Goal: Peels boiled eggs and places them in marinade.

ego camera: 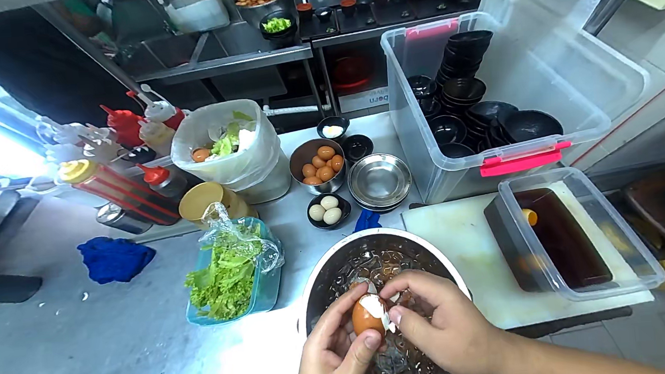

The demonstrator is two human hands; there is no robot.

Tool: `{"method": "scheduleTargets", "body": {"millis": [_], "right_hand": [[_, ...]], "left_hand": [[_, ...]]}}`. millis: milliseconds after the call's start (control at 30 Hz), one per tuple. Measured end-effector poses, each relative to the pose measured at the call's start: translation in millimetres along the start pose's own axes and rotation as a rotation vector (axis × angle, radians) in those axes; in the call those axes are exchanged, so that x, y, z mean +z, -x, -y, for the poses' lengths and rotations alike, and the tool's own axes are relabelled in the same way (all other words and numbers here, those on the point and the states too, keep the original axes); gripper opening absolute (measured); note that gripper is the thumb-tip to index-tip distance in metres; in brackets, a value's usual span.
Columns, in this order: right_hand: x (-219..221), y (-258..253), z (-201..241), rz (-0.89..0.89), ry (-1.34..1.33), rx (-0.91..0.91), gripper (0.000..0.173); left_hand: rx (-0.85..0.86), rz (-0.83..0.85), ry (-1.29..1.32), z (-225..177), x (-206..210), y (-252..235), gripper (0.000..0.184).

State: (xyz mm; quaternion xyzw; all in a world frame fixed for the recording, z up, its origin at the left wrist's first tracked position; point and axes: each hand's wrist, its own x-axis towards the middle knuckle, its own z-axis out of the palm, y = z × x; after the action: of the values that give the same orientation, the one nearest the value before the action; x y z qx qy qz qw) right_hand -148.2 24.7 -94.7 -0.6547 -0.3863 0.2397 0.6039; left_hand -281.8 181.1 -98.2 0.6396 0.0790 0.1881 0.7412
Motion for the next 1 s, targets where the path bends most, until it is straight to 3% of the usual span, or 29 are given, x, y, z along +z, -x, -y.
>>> {"method": "scheduleTargets", "body": {"millis": [333, 633, 1000], "right_hand": [[5.3, 2.0, -0.3, -0.078, 0.161, -0.093, 0.011], [7.8, 0.2, -2.1, -0.111, 0.248, -0.129, 0.007], [7.2, -3.0, -4.4, -0.023, 0.214, -0.171, 0.013]], "left_hand": [[0.097, -0.097, -0.027, 5.8, 4.1, 1.7, 0.057], [0.131, -0.068, -0.071, 9.7, 2.9, 2.7, 0.056], [0.134, -0.054, 0.011, 7.0, -0.5, 2.0, 0.055]]}}
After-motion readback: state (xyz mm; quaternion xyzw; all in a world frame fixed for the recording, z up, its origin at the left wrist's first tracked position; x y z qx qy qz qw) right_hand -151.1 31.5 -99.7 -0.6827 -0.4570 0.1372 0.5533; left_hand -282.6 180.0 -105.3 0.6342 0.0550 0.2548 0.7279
